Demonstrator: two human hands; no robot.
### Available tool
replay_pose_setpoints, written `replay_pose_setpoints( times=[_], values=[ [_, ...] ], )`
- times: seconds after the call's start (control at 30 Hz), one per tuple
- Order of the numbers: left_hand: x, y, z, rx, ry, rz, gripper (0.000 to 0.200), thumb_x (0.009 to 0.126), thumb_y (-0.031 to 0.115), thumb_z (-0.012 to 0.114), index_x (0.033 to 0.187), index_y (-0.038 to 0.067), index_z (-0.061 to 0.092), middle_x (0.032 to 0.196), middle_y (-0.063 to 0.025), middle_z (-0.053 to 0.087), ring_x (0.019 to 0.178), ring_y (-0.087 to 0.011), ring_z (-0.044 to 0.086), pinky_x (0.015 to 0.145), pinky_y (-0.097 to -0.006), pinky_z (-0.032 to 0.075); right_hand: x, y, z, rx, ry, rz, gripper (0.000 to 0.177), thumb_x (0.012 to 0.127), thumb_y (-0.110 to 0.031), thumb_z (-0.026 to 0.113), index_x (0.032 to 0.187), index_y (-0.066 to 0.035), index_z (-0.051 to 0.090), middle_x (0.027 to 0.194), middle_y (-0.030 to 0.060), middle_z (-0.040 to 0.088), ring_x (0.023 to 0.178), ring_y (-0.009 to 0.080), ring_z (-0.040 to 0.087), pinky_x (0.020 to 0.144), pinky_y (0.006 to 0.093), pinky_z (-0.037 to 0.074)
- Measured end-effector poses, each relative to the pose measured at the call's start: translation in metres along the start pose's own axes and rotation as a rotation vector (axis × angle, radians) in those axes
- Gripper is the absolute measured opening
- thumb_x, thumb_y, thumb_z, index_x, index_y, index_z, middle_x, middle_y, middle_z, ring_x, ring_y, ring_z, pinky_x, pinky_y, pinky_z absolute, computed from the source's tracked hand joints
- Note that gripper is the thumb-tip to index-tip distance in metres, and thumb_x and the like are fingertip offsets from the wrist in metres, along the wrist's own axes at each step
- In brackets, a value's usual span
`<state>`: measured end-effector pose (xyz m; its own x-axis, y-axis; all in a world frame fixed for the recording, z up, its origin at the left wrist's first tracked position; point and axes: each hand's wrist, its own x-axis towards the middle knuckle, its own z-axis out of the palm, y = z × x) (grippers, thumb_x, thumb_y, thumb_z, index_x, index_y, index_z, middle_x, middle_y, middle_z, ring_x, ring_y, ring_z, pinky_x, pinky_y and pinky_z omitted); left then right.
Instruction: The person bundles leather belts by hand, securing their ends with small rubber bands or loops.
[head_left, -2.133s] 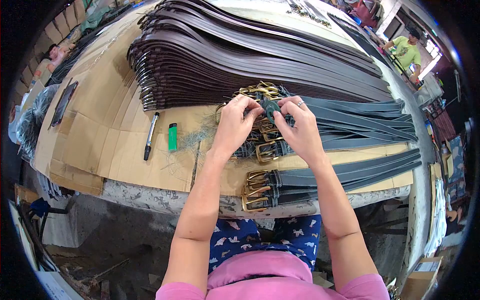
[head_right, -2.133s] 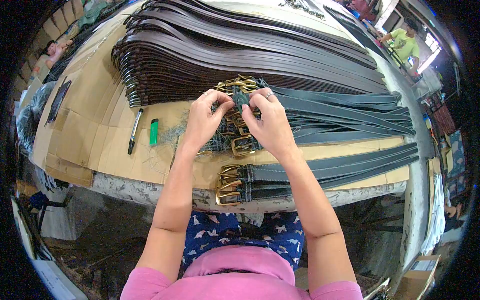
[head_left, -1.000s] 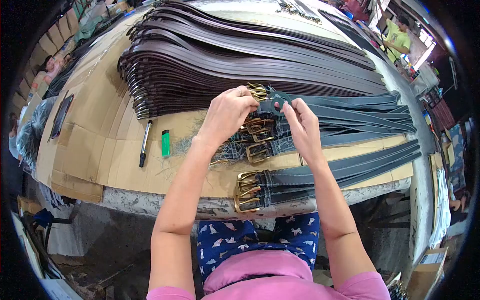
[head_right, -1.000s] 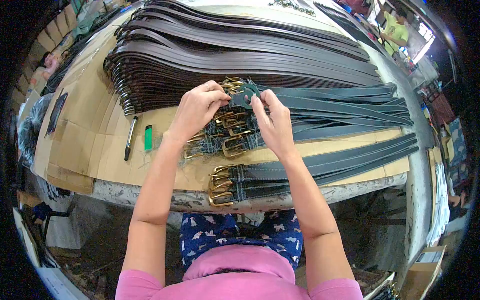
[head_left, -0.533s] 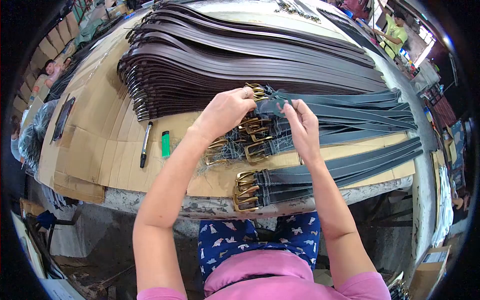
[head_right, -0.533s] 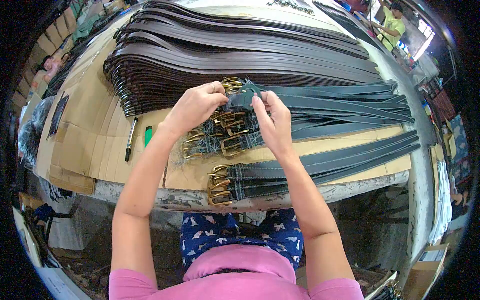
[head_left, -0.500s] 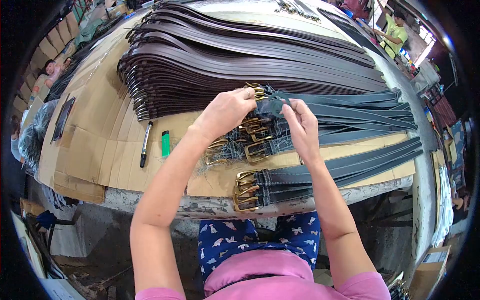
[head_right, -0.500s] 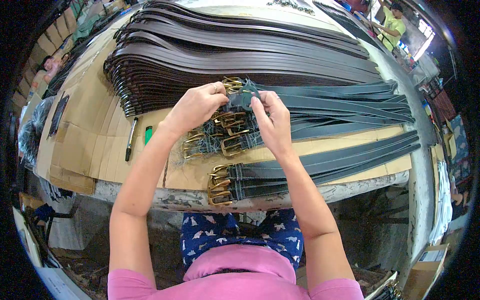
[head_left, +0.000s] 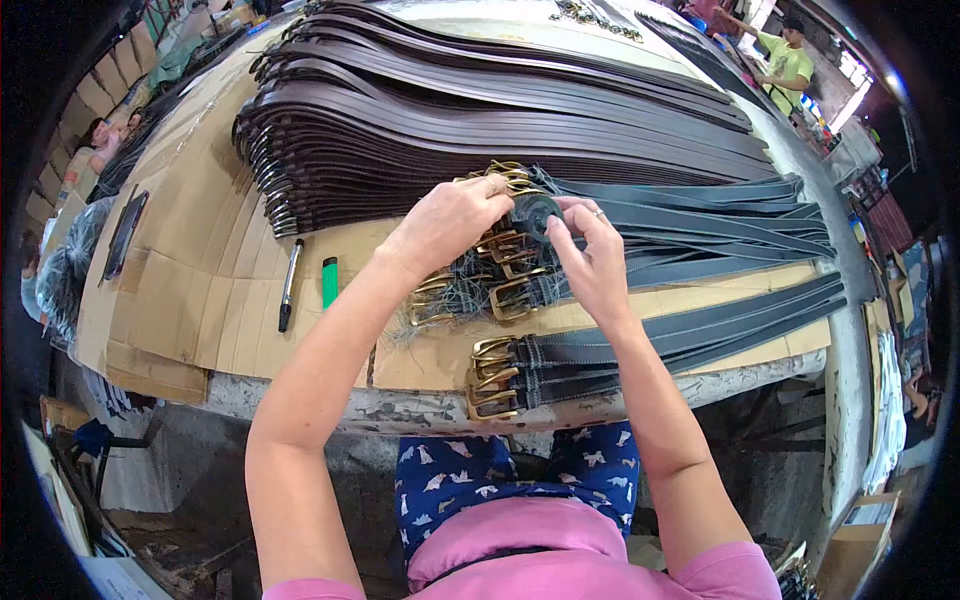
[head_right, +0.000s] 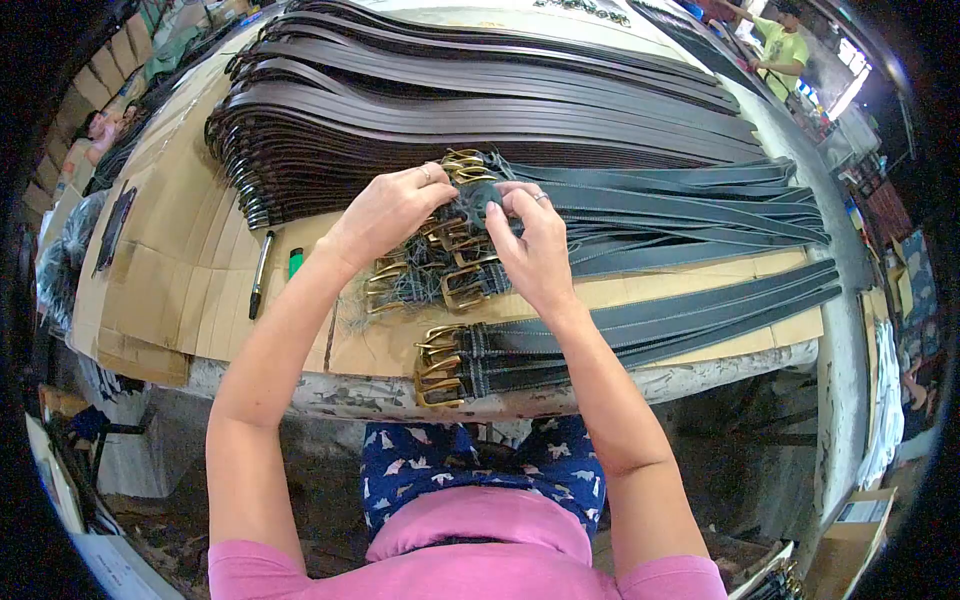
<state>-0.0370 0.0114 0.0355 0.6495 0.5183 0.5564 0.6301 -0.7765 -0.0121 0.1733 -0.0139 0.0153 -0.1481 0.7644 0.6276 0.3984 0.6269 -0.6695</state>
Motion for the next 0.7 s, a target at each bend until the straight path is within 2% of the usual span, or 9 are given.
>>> replay_pose_setpoints(
  times=[0.2, 0.3, 0.4, 0.7],
  values=[
    [0.007, 0.001, -0.001, 0.153, -0.044, 0.094, 0.016, 0.077, 0.005, 0.061, 0.093, 0.001, 0.063, 0.097, -0.0101, 0.062, 0.088, -0.0250, 0.065, 0.074, -0.0340, 0.055, 0.002, -0.006, 0.000, 0.018, -0.016, 0.075, 0.015, 0.086, -0.005, 0.062, 0.080, 0.006, 0.054, 0.097, 0.0186, 0.063, 0.084, 0.0295, 0.062, 0.075, 0.0347, 0.048],
    [0.005, 0.001, 0.003, 0.170, -0.030, 0.089, 0.015, 0.077, 0.005, 0.063, 0.092, 0.002, 0.062, 0.095, -0.0094, 0.061, 0.086, -0.0241, 0.065, 0.074, -0.0335, 0.056, 0.001, 0.002, 0.001, -0.062, -0.013, -0.013, 0.017, 0.090, -0.008, 0.062, 0.081, 0.006, 0.058, 0.102, 0.0149, 0.064, 0.078, 0.0168, 0.060, 0.073, 0.0288, 0.048],
    [-0.003, -0.001, 0.010, 0.128, 0.045, 0.077, 0.015, 0.077, 0.006, 0.067, 0.090, 0.002, 0.061, 0.094, -0.0088, 0.061, 0.085, -0.0234, 0.065, 0.073, -0.0327, 0.056, 0.001, 0.001, 0.004, -0.017, -0.010, 0.011, 0.017, 0.086, -0.007, 0.063, 0.078, 0.005, 0.054, 0.100, 0.0203, 0.062, 0.093, 0.0340, 0.060, 0.083, 0.0390, 0.047],
    [-0.007, 0.001, 0.015, 0.104, 0.104, 0.032, 0.014, 0.077, 0.006, 0.070, 0.089, 0.002, 0.063, 0.091, -0.0079, 0.064, 0.083, -0.0230, 0.066, 0.074, -0.0317, 0.056, -0.001, -0.001, 0.006, -0.103, -0.033, -0.021, 0.016, 0.086, -0.008, 0.064, 0.078, 0.004, 0.055, 0.106, 0.0207, 0.061, 0.101, 0.0357, 0.056, 0.088, 0.0407, 0.045]
  ],
)
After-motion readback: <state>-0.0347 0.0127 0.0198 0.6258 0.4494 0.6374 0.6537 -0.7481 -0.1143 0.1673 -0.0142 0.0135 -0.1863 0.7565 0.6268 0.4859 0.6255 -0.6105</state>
